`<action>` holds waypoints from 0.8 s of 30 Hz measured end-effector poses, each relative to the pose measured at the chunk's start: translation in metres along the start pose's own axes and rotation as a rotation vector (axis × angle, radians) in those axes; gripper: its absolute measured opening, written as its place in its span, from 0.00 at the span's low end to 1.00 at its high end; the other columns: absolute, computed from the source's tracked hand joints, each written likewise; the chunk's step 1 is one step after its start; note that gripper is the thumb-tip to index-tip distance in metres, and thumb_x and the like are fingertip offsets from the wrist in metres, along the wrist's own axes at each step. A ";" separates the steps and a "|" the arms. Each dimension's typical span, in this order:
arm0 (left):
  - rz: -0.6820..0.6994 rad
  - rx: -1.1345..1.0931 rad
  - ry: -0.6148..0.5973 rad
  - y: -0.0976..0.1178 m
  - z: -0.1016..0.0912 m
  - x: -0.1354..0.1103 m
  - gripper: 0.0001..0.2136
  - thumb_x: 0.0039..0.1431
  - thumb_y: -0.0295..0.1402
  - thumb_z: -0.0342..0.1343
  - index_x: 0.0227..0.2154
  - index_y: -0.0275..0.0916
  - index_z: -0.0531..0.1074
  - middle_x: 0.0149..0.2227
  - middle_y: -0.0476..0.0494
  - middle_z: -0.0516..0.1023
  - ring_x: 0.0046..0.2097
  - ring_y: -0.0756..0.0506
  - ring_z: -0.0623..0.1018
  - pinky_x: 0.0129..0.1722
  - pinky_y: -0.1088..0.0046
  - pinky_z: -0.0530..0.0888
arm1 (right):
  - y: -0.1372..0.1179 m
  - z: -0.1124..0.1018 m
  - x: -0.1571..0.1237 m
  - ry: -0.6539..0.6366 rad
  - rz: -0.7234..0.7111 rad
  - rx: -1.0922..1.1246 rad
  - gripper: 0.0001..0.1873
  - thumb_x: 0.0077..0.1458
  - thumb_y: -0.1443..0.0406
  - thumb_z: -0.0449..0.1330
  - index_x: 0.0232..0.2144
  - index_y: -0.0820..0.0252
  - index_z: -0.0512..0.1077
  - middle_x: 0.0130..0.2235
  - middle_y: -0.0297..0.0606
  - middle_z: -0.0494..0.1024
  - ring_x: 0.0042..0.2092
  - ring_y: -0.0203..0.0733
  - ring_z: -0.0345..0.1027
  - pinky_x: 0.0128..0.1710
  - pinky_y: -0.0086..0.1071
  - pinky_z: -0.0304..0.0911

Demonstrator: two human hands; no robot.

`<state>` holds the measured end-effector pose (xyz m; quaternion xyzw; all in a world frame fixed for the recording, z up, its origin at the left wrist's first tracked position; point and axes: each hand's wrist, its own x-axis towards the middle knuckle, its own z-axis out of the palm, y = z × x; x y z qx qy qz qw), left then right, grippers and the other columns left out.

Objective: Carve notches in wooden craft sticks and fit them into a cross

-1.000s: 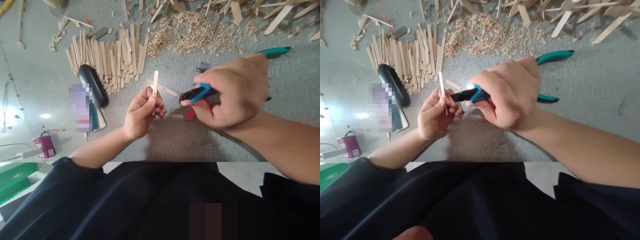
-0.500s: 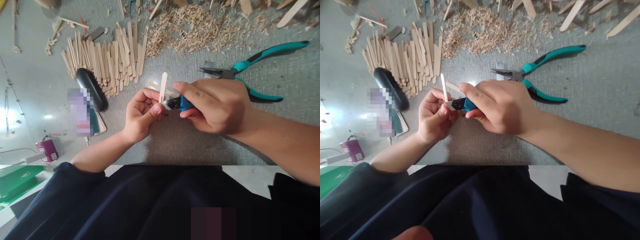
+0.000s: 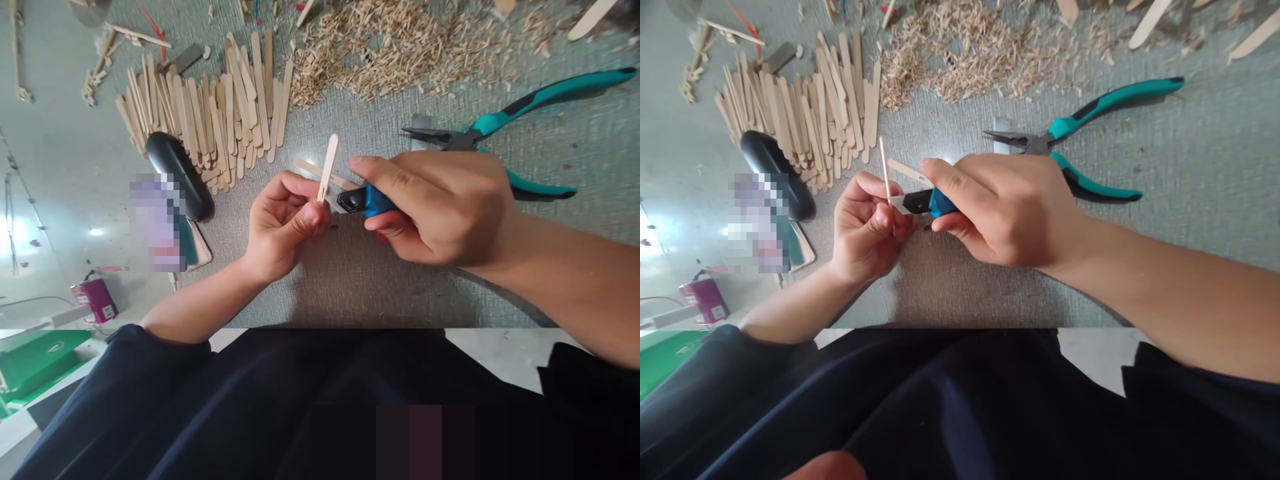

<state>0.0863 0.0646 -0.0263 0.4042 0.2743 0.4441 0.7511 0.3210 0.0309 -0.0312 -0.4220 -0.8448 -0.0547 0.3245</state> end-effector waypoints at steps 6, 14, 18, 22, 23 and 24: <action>0.002 -0.004 0.008 0.001 0.002 0.001 0.19 0.66 0.46 0.82 0.41 0.43 0.78 0.28 0.56 0.80 0.24 0.55 0.74 0.27 0.78 0.71 | -0.002 -0.003 -0.001 -0.055 0.034 0.032 0.32 0.88 0.49 0.45 0.78 0.62 0.65 0.40 0.39 0.84 0.37 0.46 0.74 0.35 0.41 0.61; 0.023 -0.004 -0.010 -0.002 0.000 0.002 0.19 0.65 0.44 0.83 0.40 0.44 0.77 0.29 0.57 0.83 0.24 0.55 0.76 0.26 0.78 0.72 | 0.000 -0.004 0.000 -0.043 -0.026 0.012 0.31 0.89 0.51 0.48 0.73 0.70 0.69 0.39 0.40 0.82 0.36 0.45 0.73 0.34 0.40 0.63; 0.018 0.029 0.012 -0.002 -0.003 0.001 0.22 0.63 0.45 0.84 0.38 0.43 0.75 0.32 0.57 0.84 0.27 0.55 0.80 0.25 0.77 0.70 | 0.004 -0.010 0.001 -0.110 -0.047 0.050 0.29 0.88 0.53 0.49 0.76 0.67 0.65 0.39 0.39 0.81 0.36 0.46 0.73 0.33 0.39 0.65; 0.011 0.040 0.029 -0.001 -0.007 0.000 0.26 0.58 0.47 0.87 0.34 0.42 0.73 0.30 0.57 0.79 0.28 0.54 0.80 0.27 0.76 0.71 | 0.004 -0.013 0.002 -0.165 -0.030 0.099 0.28 0.87 0.55 0.49 0.77 0.64 0.66 0.39 0.39 0.81 0.35 0.46 0.74 0.34 0.40 0.66; 0.015 0.037 0.023 -0.001 -0.007 -0.001 0.27 0.56 0.48 0.88 0.34 0.42 0.73 0.30 0.57 0.78 0.28 0.54 0.80 0.28 0.75 0.72 | 0.003 -0.014 0.003 -0.197 -0.010 0.114 0.28 0.87 0.54 0.48 0.76 0.63 0.67 0.39 0.39 0.81 0.35 0.46 0.74 0.34 0.41 0.66; 0.023 0.036 0.012 -0.002 -0.008 -0.001 0.28 0.55 0.49 0.88 0.33 0.42 0.73 0.29 0.57 0.77 0.28 0.53 0.80 0.29 0.74 0.73 | 0.002 -0.015 0.004 -0.239 0.011 0.131 0.29 0.88 0.53 0.46 0.76 0.62 0.69 0.40 0.40 0.82 0.36 0.46 0.75 0.35 0.41 0.66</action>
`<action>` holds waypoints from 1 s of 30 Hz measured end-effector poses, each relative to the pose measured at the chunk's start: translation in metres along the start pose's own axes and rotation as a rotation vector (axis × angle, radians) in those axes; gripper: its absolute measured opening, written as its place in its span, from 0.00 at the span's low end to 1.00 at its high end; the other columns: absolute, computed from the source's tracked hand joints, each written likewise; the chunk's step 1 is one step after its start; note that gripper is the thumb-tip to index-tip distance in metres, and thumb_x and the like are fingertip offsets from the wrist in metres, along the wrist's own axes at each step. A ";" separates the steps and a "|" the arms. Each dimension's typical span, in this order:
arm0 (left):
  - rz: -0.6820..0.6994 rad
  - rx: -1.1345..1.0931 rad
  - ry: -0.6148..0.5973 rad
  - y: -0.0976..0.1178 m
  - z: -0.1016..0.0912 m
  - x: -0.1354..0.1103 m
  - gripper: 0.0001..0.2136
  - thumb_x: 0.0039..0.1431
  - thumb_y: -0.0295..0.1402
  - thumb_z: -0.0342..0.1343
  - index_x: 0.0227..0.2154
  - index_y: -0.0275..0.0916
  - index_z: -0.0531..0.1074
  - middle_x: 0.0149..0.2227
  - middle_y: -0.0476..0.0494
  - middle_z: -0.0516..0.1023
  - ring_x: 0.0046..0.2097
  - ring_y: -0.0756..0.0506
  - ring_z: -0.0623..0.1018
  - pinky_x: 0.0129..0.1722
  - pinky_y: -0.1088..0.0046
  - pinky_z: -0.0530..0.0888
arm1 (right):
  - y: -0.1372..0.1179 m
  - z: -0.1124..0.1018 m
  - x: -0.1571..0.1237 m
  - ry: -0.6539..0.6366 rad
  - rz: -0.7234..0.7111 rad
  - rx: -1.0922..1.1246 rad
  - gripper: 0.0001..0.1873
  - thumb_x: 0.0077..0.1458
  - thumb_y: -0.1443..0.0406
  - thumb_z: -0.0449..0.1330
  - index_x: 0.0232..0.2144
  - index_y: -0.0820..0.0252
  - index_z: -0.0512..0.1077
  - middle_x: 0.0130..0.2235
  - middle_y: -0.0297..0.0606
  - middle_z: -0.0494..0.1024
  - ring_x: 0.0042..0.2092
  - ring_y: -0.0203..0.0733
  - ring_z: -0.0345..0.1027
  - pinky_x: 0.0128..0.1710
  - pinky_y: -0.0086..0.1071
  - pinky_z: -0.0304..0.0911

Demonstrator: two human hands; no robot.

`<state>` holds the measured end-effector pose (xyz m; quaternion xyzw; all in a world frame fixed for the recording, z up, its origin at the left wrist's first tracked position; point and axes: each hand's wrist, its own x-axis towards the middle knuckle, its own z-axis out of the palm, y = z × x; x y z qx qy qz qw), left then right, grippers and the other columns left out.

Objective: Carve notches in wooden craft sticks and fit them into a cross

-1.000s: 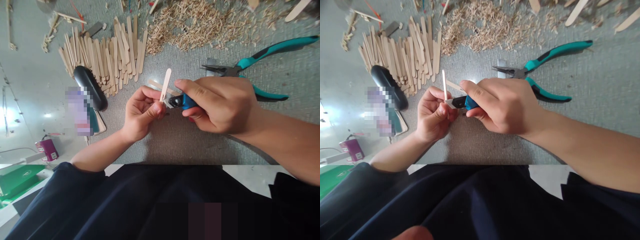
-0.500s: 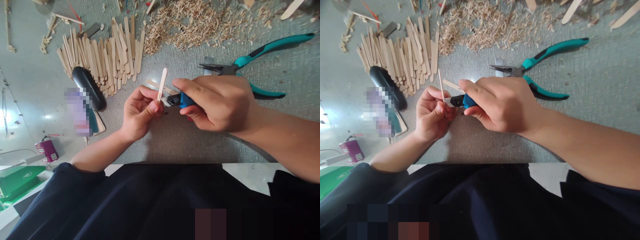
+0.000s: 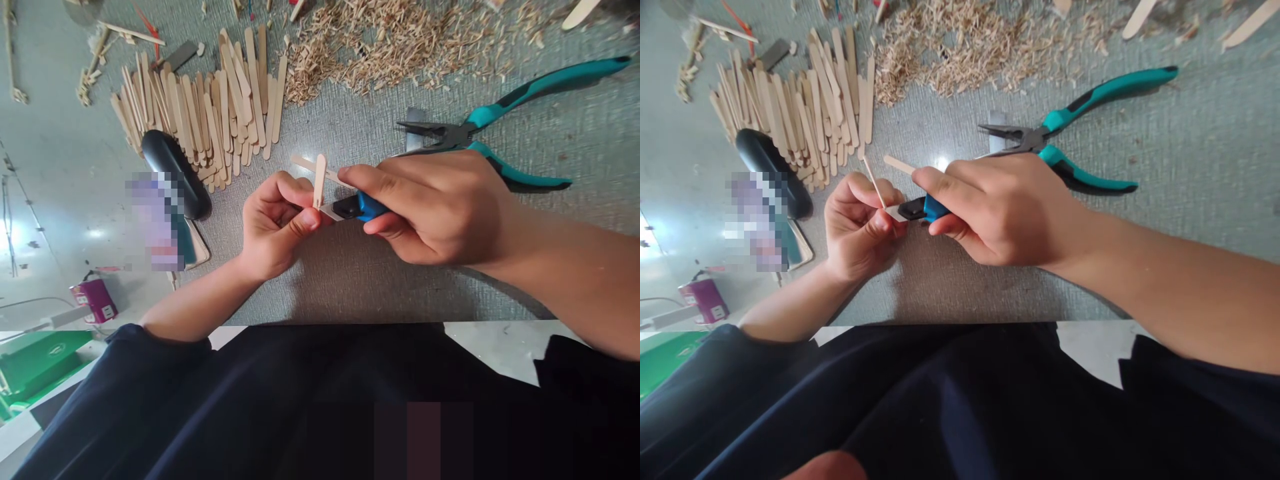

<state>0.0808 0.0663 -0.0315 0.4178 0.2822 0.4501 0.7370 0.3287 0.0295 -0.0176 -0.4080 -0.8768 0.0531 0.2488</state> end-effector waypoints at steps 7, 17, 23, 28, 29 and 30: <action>0.041 0.080 -0.033 0.004 0.004 -0.003 0.24 0.60 0.47 0.85 0.33 0.42 0.74 0.30 0.54 0.80 0.29 0.53 0.80 0.28 0.76 0.74 | -0.007 -0.005 0.003 -0.054 0.047 0.055 0.30 0.88 0.50 0.42 0.70 0.60 0.74 0.39 0.41 0.83 0.36 0.47 0.77 0.35 0.43 0.65; 0.122 0.082 -0.037 0.003 0.005 -0.003 0.19 0.63 0.39 0.84 0.36 0.42 0.77 0.32 0.54 0.84 0.27 0.56 0.80 0.27 0.80 0.75 | -0.008 0.004 0.000 0.125 -0.022 -0.053 0.27 0.88 0.50 0.49 0.68 0.65 0.73 0.38 0.37 0.81 0.33 0.43 0.72 0.32 0.41 0.60; 0.118 0.055 -0.074 -0.001 0.002 -0.001 0.13 0.72 0.39 0.77 0.40 0.42 0.79 0.32 0.56 0.87 0.25 0.57 0.81 0.20 0.85 0.71 | -0.005 0.007 -0.001 0.131 0.049 -0.114 0.31 0.87 0.45 0.49 0.70 0.61 0.74 0.43 0.39 0.83 0.41 0.45 0.77 0.38 0.40 0.62; 0.028 0.101 0.002 0.002 0.005 0.000 0.21 0.64 0.47 0.83 0.39 0.43 0.76 0.31 0.57 0.86 0.23 0.56 0.80 0.18 0.84 0.71 | -0.004 0.006 -0.001 0.213 0.047 -0.110 0.28 0.86 0.47 0.53 0.68 0.59 0.79 0.44 0.41 0.83 0.42 0.47 0.75 0.41 0.42 0.60; 0.016 0.103 0.009 0.002 0.005 -0.001 0.22 0.63 0.48 0.83 0.38 0.43 0.76 0.30 0.58 0.86 0.23 0.56 0.79 0.18 0.84 0.71 | -0.005 0.006 0.000 0.211 0.074 -0.114 0.29 0.85 0.46 0.52 0.68 0.57 0.80 0.44 0.41 0.83 0.42 0.48 0.75 0.41 0.43 0.60; 0.005 0.100 0.013 0.002 0.005 -0.001 0.22 0.63 0.48 0.84 0.38 0.42 0.76 0.30 0.58 0.86 0.23 0.56 0.80 0.19 0.84 0.71 | -0.005 0.005 0.000 0.203 0.097 -0.125 0.29 0.85 0.46 0.52 0.67 0.55 0.81 0.43 0.41 0.83 0.42 0.48 0.75 0.41 0.43 0.60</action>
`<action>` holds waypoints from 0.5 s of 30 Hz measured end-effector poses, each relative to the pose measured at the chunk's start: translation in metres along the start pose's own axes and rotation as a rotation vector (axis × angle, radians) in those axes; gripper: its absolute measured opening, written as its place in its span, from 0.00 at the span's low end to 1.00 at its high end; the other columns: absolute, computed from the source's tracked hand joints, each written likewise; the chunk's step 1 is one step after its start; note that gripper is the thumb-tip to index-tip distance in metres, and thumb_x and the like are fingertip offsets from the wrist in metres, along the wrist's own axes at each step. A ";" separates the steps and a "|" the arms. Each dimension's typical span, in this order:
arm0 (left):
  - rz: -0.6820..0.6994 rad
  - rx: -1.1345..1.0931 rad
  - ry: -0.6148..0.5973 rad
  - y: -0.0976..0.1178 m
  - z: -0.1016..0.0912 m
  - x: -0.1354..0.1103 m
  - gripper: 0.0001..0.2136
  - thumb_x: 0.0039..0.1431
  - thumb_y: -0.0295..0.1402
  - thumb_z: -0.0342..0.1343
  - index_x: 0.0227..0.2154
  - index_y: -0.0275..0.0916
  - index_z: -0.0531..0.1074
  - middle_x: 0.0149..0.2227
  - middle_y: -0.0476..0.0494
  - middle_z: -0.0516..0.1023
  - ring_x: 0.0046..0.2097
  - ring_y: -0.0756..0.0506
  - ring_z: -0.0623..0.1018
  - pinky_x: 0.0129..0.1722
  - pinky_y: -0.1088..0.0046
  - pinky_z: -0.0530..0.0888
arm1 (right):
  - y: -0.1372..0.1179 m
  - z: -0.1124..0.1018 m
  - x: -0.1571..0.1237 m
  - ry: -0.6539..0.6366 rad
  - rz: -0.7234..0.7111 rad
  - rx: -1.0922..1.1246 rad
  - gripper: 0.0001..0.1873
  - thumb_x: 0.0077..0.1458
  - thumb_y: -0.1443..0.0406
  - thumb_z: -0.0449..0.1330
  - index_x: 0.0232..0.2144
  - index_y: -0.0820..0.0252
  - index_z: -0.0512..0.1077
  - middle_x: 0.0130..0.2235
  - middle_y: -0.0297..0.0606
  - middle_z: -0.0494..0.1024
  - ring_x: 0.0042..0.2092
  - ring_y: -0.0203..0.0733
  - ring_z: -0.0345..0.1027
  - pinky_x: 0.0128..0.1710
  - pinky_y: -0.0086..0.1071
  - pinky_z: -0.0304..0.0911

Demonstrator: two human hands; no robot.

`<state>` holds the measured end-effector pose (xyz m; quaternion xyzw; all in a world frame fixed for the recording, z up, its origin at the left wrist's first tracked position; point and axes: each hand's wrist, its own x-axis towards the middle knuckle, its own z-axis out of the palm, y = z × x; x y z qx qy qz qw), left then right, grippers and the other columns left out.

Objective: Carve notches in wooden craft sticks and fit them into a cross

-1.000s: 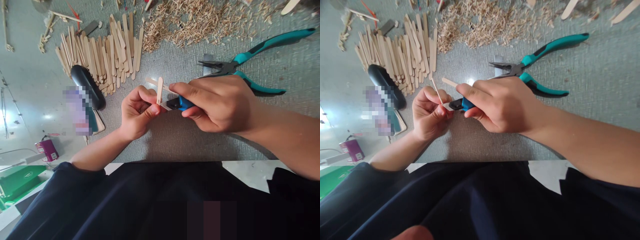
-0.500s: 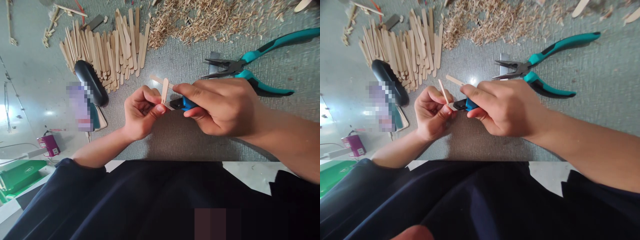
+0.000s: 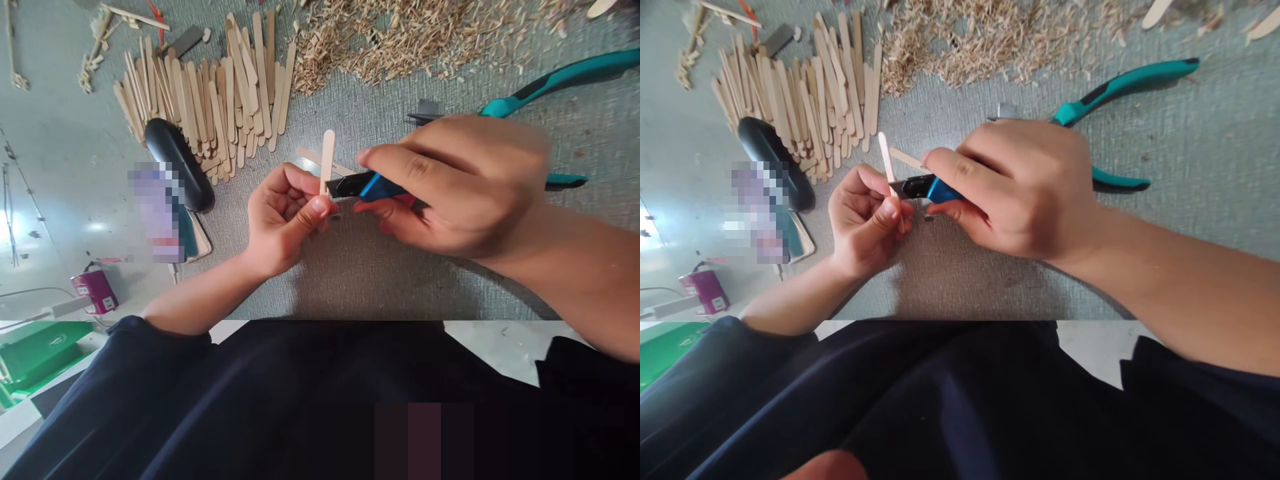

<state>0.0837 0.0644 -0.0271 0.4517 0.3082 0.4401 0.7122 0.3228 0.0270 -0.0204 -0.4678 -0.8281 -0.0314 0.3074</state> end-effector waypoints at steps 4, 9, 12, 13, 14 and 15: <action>-0.032 -0.033 0.012 0.000 0.000 0.000 0.21 0.63 0.47 0.84 0.38 0.43 0.76 0.30 0.57 0.87 0.23 0.55 0.81 0.20 0.83 0.73 | 0.002 -0.004 0.003 -0.032 -0.012 -0.058 0.33 0.85 0.42 0.48 0.63 0.57 0.82 0.37 0.38 0.79 0.36 0.47 0.70 0.37 0.42 0.60; -0.032 -0.043 0.004 -0.001 -0.001 0.002 0.23 0.62 0.49 0.84 0.39 0.43 0.75 0.29 0.58 0.85 0.23 0.55 0.80 0.22 0.82 0.74 | 0.003 -0.007 0.004 -0.007 -0.095 -0.019 0.32 0.87 0.46 0.48 0.66 0.65 0.78 0.35 0.37 0.77 0.33 0.45 0.66 0.31 0.42 0.56; -0.018 -0.048 -0.005 -0.002 -0.001 0.002 0.20 0.66 0.47 0.82 0.39 0.43 0.76 0.29 0.58 0.85 0.24 0.56 0.80 0.22 0.82 0.74 | 0.001 -0.005 0.001 -0.035 -0.048 -0.027 0.34 0.87 0.46 0.46 0.67 0.64 0.78 0.36 0.38 0.80 0.32 0.44 0.69 0.32 0.42 0.56; -0.016 -0.050 -0.008 -0.003 -0.002 0.002 0.20 0.67 0.47 0.81 0.39 0.43 0.76 0.30 0.57 0.85 0.24 0.56 0.80 0.23 0.82 0.74 | 0.000 -0.005 0.000 -0.057 -0.033 -0.032 0.35 0.87 0.46 0.45 0.68 0.64 0.79 0.36 0.39 0.81 0.33 0.44 0.71 0.33 0.41 0.57; -0.014 -0.050 -0.011 -0.003 -0.002 0.002 0.19 0.68 0.46 0.81 0.40 0.43 0.77 0.30 0.57 0.85 0.25 0.56 0.80 0.23 0.82 0.74 | 0.000 -0.004 -0.001 -0.086 -0.015 -0.037 0.35 0.88 0.46 0.43 0.69 0.62 0.79 0.37 0.39 0.83 0.34 0.44 0.73 0.34 0.41 0.57; -0.013 -0.048 -0.013 -0.004 -0.002 0.002 0.19 0.68 0.47 0.80 0.40 0.43 0.77 0.30 0.57 0.85 0.25 0.56 0.80 0.23 0.82 0.74 | 0.000 -0.004 -0.002 -0.108 -0.002 -0.042 0.37 0.87 0.45 0.41 0.69 0.61 0.79 0.37 0.39 0.84 0.35 0.44 0.74 0.34 0.41 0.58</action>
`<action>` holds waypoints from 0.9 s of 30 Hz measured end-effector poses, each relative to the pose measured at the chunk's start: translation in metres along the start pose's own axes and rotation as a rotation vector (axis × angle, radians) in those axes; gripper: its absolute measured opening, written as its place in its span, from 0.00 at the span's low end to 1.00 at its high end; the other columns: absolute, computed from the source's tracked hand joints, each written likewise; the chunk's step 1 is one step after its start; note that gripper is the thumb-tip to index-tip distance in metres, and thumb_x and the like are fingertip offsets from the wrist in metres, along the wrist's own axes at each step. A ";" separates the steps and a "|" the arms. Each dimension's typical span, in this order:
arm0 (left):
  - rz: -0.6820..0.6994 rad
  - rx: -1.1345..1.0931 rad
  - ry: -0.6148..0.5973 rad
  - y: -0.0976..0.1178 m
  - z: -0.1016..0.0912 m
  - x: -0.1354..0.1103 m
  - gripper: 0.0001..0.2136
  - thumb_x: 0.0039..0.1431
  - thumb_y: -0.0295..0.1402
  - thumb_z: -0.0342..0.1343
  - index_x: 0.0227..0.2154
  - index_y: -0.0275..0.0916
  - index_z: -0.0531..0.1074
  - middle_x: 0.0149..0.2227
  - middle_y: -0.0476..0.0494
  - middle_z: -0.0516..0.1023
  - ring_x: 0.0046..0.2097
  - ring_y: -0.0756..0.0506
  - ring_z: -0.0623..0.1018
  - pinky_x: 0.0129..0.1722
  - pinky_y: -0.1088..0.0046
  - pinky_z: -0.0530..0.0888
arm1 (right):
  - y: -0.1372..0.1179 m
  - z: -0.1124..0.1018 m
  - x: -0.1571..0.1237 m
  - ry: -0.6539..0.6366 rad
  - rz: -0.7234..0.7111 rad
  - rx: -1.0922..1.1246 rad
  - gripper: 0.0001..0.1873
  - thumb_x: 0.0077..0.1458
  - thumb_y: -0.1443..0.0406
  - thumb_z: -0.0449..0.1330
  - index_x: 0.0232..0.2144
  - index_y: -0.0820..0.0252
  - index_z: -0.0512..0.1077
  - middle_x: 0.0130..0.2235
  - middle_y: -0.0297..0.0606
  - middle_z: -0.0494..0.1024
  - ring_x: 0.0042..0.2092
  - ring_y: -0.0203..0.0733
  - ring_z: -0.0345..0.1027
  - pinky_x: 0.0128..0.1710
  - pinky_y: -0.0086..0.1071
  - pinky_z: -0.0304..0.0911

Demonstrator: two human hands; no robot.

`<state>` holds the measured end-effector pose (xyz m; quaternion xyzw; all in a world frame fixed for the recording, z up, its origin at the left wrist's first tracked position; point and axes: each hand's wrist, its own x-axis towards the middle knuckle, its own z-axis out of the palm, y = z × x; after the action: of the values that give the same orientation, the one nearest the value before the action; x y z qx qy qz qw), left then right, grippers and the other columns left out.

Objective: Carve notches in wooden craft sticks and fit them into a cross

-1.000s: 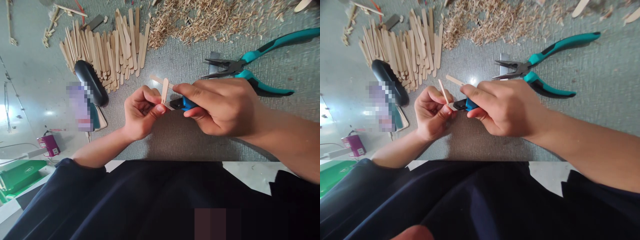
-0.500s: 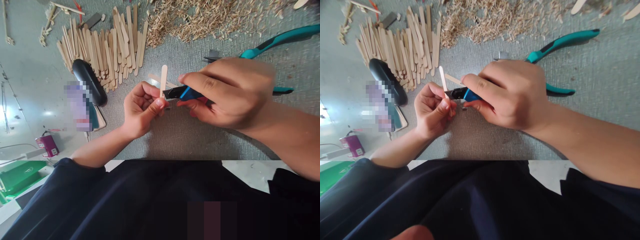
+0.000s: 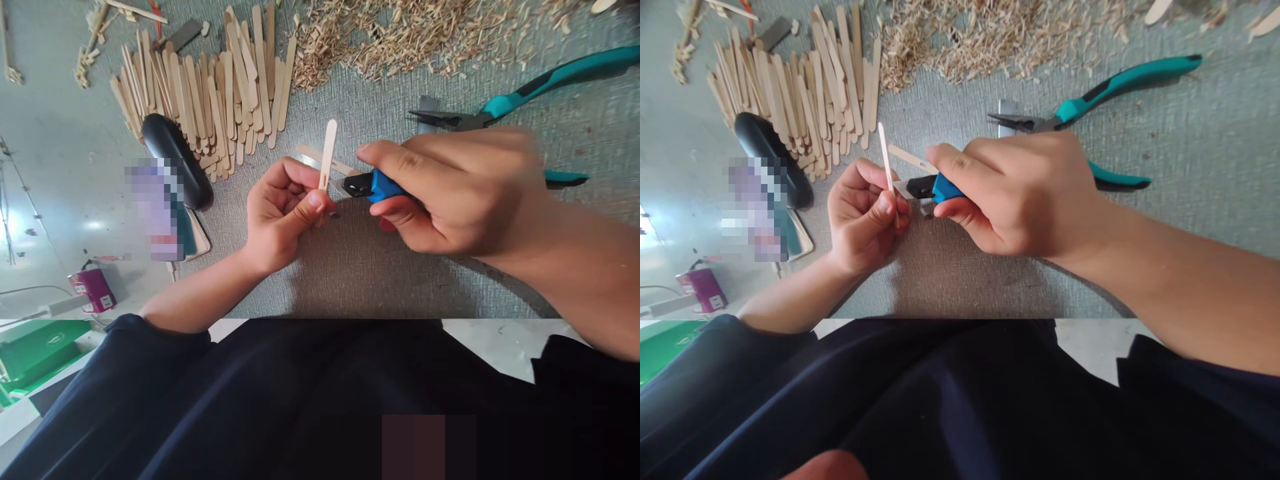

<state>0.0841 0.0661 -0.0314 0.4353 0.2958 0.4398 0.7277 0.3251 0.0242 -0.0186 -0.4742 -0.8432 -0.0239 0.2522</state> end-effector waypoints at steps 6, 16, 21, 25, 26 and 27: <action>0.001 -0.003 -0.010 -0.001 -0.001 -0.001 0.19 0.68 0.47 0.80 0.40 0.42 0.76 0.30 0.56 0.85 0.25 0.56 0.79 0.24 0.81 0.75 | 0.001 0.000 -0.001 -0.038 0.016 0.007 0.39 0.87 0.43 0.39 0.70 0.58 0.78 0.38 0.40 0.85 0.35 0.45 0.76 0.34 0.42 0.58; 0.010 -0.019 -0.060 0.000 -0.001 0.001 0.18 0.70 0.45 0.79 0.38 0.43 0.76 0.29 0.58 0.84 0.26 0.55 0.80 0.25 0.80 0.76 | -0.002 0.004 -0.005 -0.054 0.060 0.107 0.37 0.87 0.44 0.36 0.72 0.54 0.76 0.38 0.37 0.83 0.35 0.46 0.77 0.34 0.41 0.61; -0.001 0.001 -0.077 0.000 -0.001 0.001 0.23 0.65 0.51 0.82 0.36 0.43 0.74 0.28 0.58 0.81 0.26 0.55 0.80 0.25 0.79 0.76 | -0.001 -0.001 -0.004 -0.054 0.039 0.153 0.34 0.88 0.44 0.40 0.72 0.53 0.75 0.40 0.37 0.84 0.36 0.44 0.76 0.36 0.40 0.61; -0.004 0.035 -0.060 0.000 -0.001 0.001 0.28 0.57 0.56 0.85 0.33 0.43 0.74 0.28 0.57 0.79 0.25 0.54 0.78 0.22 0.77 0.74 | 0.000 -0.005 -0.001 -0.047 -0.034 0.231 0.30 0.88 0.49 0.48 0.70 0.63 0.76 0.39 0.39 0.83 0.36 0.44 0.75 0.36 0.39 0.62; -0.003 0.040 -0.054 0.000 -0.001 0.001 0.28 0.56 0.56 0.85 0.33 0.43 0.74 0.27 0.56 0.79 0.24 0.54 0.77 0.21 0.77 0.73 | 0.000 -0.006 0.000 -0.059 -0.044 0.240 0.30 0.88 0.50 0.49 0.70 0.63 0.76 0.40 0.39 0.84 0.36 0.44 0.75 0.36 0.39 0.63; -0.001 0.044 -0.048 0.000 -0.001 0.001 0.28 0.56 0.55 0.86 0.32 0.43 0.74 0.27 0.56 0.79 0.24 0.54 0.76 0.21 0.77 0.72 | 0.000 -0.006 0.000 -0.066 -0.044 0.242 0.29 0.88 0.50 0.48 0.71 0.63 0.76 0.40 0.39 0.84 0.36 0.44 0.75 0.36 0.39 0.63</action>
<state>0.0841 0.0674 -0.0319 0.4615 0.2882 0.4221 0.7251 0.3276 0.0227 -0.0128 -0.4223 -0.8579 0.0881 0.2793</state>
